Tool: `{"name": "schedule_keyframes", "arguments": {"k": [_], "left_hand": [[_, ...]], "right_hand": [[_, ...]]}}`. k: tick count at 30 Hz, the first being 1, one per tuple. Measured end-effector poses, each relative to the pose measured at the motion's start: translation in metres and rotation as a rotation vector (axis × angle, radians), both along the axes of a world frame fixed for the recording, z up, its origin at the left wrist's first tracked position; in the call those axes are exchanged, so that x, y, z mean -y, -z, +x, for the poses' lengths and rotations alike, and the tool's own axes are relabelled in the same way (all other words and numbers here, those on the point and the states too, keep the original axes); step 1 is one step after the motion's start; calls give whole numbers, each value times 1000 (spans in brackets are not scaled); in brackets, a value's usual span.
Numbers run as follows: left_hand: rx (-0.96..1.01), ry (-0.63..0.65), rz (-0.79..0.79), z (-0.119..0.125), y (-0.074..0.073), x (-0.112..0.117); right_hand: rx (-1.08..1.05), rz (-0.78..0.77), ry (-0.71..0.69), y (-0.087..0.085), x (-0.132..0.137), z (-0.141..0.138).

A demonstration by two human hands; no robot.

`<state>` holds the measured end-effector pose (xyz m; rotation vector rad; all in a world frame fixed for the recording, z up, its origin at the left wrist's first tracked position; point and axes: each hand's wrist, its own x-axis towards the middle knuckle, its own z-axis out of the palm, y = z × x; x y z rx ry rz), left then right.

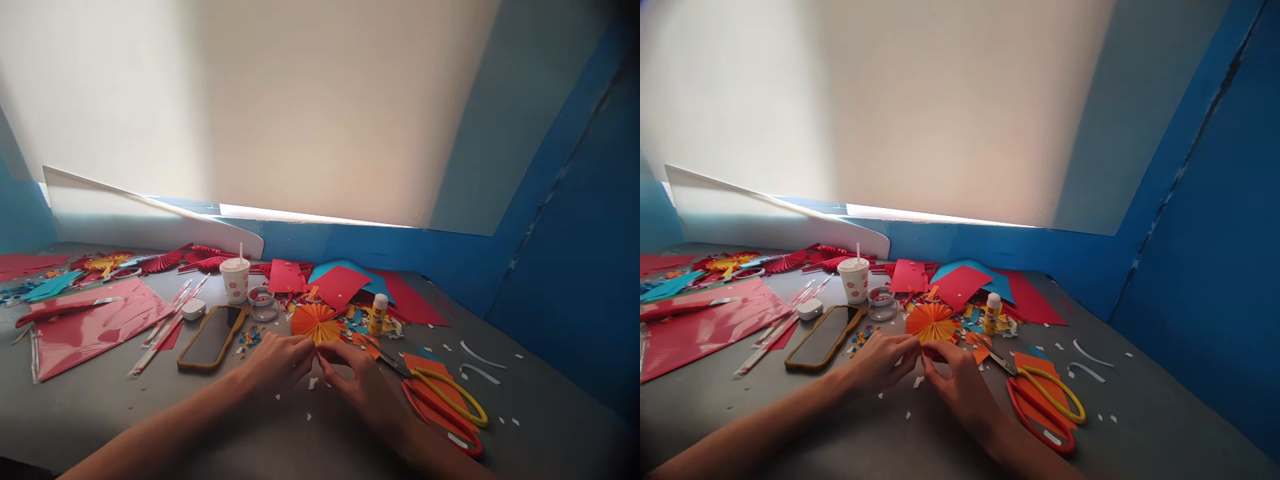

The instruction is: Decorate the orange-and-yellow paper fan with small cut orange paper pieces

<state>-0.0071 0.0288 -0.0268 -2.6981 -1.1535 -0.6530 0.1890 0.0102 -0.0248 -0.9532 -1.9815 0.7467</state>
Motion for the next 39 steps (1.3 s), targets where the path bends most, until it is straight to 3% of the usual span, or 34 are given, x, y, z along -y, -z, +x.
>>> {"name": "schedule_keyframes", "arguments": {"k": [13,25,39], "left_hand": [[99,48,-31,1,7,-4],[319,181,-245,1,2,1],[491,166,-470,-2,11,-13]], "right_hand": [[-73,-88,8,6,-6,-1],[-180,-152,-41,11,-10,1],[-305,-205,-43,9,-26,10]]}}
